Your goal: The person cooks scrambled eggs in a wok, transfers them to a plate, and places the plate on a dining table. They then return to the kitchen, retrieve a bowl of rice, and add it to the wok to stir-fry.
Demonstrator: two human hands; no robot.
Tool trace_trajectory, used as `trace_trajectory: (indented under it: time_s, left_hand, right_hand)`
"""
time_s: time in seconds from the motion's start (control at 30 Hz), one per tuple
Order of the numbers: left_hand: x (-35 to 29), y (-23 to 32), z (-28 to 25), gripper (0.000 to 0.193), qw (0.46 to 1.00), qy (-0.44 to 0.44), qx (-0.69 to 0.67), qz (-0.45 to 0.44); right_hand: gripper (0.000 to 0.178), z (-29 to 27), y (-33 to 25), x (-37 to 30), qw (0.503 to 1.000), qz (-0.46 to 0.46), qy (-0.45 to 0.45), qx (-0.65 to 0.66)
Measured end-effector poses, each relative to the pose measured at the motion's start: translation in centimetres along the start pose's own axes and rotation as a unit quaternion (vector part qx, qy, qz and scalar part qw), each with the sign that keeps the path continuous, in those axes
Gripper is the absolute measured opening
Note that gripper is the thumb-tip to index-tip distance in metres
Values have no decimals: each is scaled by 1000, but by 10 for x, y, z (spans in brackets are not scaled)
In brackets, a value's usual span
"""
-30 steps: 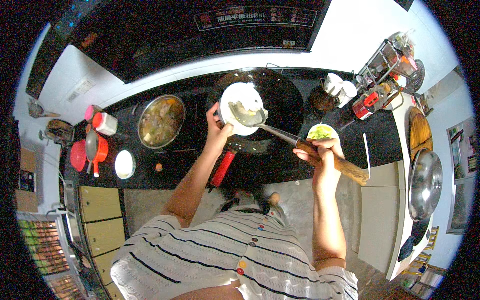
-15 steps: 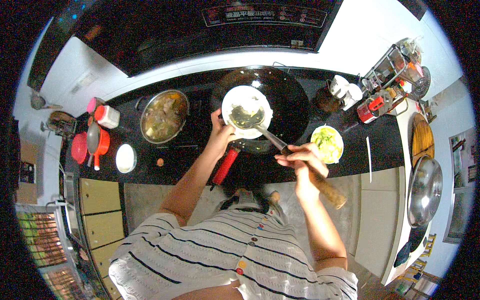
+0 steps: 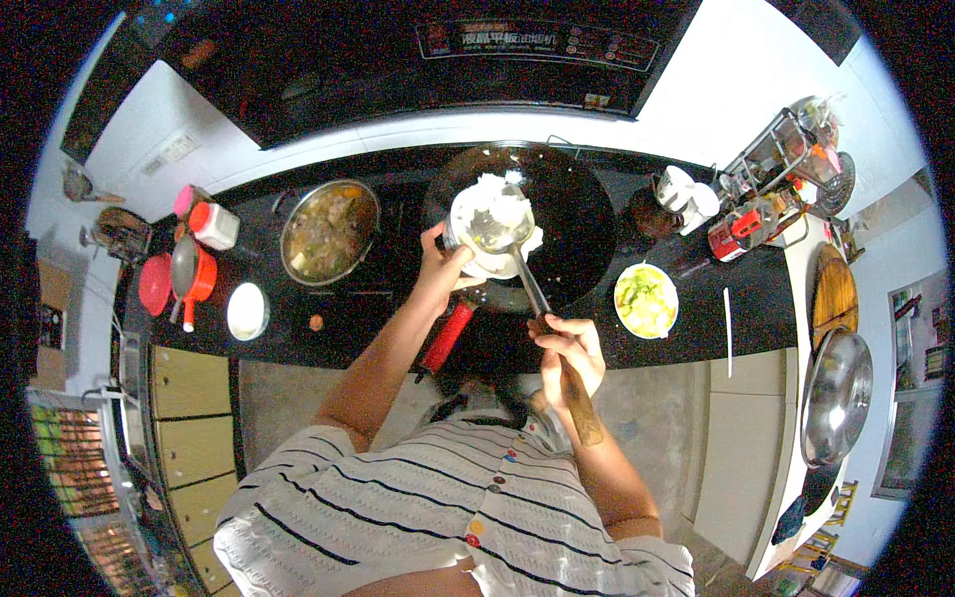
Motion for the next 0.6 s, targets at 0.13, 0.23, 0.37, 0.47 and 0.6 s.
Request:
trace_trajectory:
  time_s: [0.13, 0.23, 0.37, 0.47, 0.6]
  left_hand:
    - [-3, 6, 1, 69, 997, -14, -24, -74]
    - [-6, 7, 1, 69, 998, -14, 17, -67]
    - [-10, 10, -10, 71, 998, -10, 48, -48]
    - [-12, 16, -18, 70, 999, -6, 38, -37]
    - [-17, 25, -25, 68, 999, -7, 42, -17]
  right_hand:
    - [17, -8, 7, 7, 992, 77, 60, 79]
    - [19, -18, 11, 19, 997, 13, 70, -35]
    - [5, -36, 16, 44, 986, -19, 23, -161]
    - [15, -42, 17, 50, 973, -6, -70, -221]
    - [24, -43, 24, 46, 937, 292, -181, -56]
Point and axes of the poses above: each hand's wrist, its own x-axis towards the middle knuckle, its own z-axis out of the palm, y = z × x, the point moved 1 cm from there along x, towards the middle knuckle, and after that the axes turned 5 degrees about z, right-handed, at the moved point
